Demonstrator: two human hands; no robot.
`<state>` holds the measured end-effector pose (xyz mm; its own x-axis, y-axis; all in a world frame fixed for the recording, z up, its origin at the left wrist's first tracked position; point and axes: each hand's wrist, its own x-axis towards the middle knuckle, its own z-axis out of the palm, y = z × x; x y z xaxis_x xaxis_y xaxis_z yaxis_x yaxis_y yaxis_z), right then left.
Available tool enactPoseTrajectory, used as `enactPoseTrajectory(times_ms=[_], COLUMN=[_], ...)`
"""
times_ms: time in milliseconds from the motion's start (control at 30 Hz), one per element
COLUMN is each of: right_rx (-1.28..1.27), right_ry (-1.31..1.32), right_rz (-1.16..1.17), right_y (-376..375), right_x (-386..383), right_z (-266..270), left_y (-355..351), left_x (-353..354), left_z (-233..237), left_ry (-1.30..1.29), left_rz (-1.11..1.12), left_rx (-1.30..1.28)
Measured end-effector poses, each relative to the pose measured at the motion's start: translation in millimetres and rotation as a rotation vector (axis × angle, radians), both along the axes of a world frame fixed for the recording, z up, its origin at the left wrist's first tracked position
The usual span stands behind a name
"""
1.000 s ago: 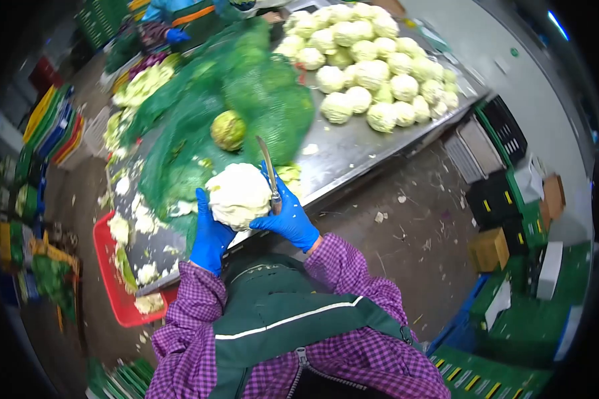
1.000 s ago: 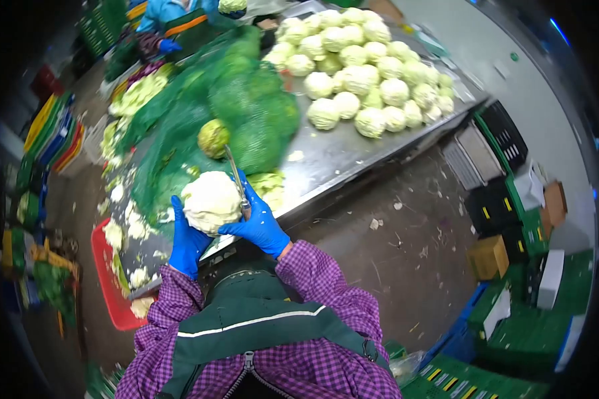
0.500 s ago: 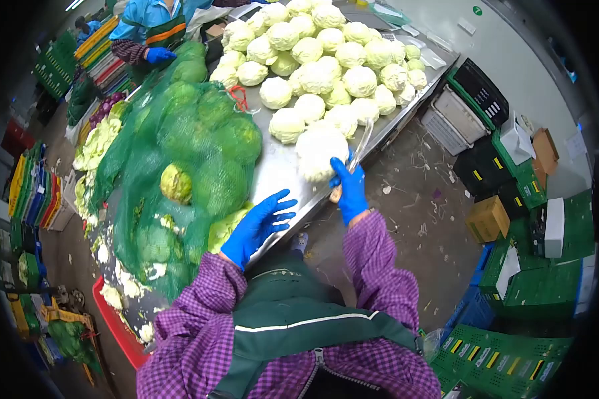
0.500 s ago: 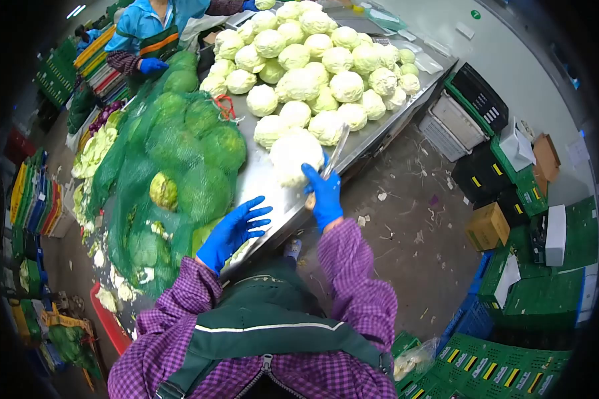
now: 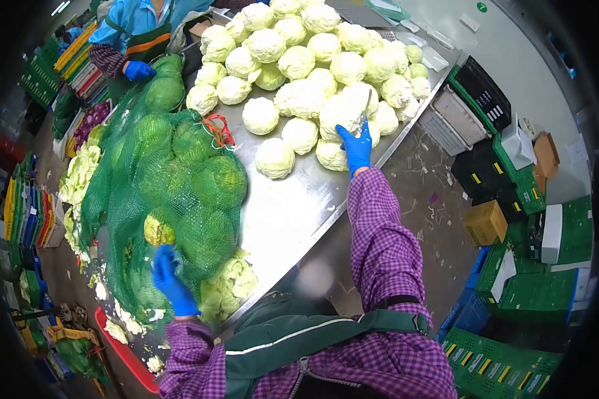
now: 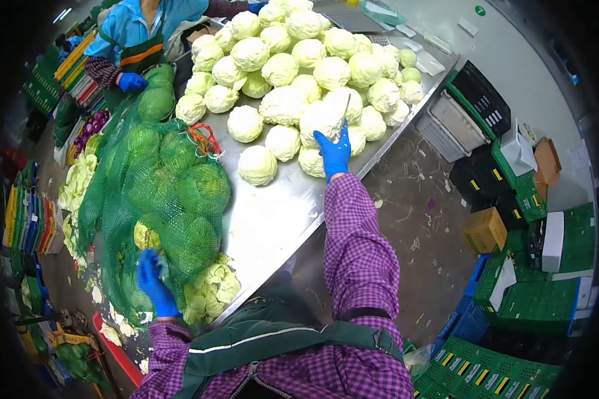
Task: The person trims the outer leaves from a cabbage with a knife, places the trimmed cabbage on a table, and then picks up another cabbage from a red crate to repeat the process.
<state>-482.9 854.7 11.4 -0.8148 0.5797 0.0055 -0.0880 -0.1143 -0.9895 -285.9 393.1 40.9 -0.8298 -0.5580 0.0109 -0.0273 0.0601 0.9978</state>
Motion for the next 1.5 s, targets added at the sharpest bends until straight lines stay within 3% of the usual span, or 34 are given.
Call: enactPoseTrajectory(times_ms=[67,133,200,233,300,333,367,433,500,633,700,767,800,867,933,967,1033,1067,1133,1167,1233,1267,1333,1400,1467,1500], right_rx=[-0.008,-0.047,-0.066,-0.095,-0.119,-0.082,-0.050,-0.040,-0.039,0.079,0.126,0.061,-0.109,-0.159,-0.168,-0.135,-0.174,-0.177,-0.149,-0.159,-0.185,-0.197,-0.100,-0.007,0.014,0.040], right_ry=[0.007,0.118,0.135,0.091,0.036,-0.001,-0.038,-0.061,-0.098,-0.066,-0.085,-0.203,-0.261,-0.190,-0.237,-0.235,-0.278,-0.303,-0.280,-0.325,-0.342,-0.349,-0.205,-0.013,0.148,0.274], right_rz=[-0.035,-0.195,-0.194,-0.174,-0.152,-0.075,0.016,0.145,0.286,0.491,0.569,0.663,0.675,0.555,0.456,0.432,0.366,0.331,0.244,0.240,0.235,0.222,0.146,0.228,0.470,0.619], right_y=[-1,-8,-20,-30,-52,-67,-83,-115,-144,-200,-233,-263,-275,-287,-281,-274,-264,-256,-239,-233,-229,-227,-229,-263,-312,-339], right_x=[16,37,62,76,104,118,127,141,143,132,124,126,129,128,130,132,141,146,155,163,174,176,177,180,177,173], right_z=[-6,-10,-21,-24,-32,-36,-40,-43,-37,-37,-50,-61,-62,-76,-67,-71,-70,-64,-73,-74,-73,-72,-68,-4,41,50], left_y=[-41,-103,-154,-166,-127,-102,-77,-81,-88,-58,-49,-36,-25,-11,-8,-5,-2,-6,-22,-30,-46,-58,-88,-114,-126,-132], left_x=[-1,0,2,2,-6,-9,-21,-32,-27,-20,-28,-43,-56,-84,-104,-101,-90,-81,-47,-20,39,62,101,117,113,104], left_z=[0,-47,-119,-161,-156,-149,-134,-150,-152,-59,-36,-9,1,0,-20,-18,-15,-24,-48,-43,-26,-32,-59,-75,-75,-80], left_ry=[0.088,0.094,-0.177,-0.318,-0.297,-0.287,-0.122,-0.161,-0.187,-0.128,0.012,0.133,0.147,0.156,0.080,0.079,0.243,0.241,0.082,0.075,0.241,0.231,0.011,-0.034,0.093,0.013], left_rz=[0.177,0.212,0.025,-0.053,-0.369,-0.390,-0.526,-0.544,-0.554,-0.618,-0.765,-0.752,-0.815,-0.869,-0.930,-0.932,-0.802,-0.798,-0.620,-0.609,-0.314,-0.291,-0.165,-0.127,-0.119,-0.026], left_rx=[-0.063,-0.083,-0.298,-0.255,-0.334,-0.295,-0.229,-0.103,-0.202,-0.060,-0.317,-0.761,-0.683,-0.596,-0.878,-0.878,-1.237,-1.235,-0.955,-0.960,-0.962,-0.973,-0.444,-0.413,-0.295,-0.253])
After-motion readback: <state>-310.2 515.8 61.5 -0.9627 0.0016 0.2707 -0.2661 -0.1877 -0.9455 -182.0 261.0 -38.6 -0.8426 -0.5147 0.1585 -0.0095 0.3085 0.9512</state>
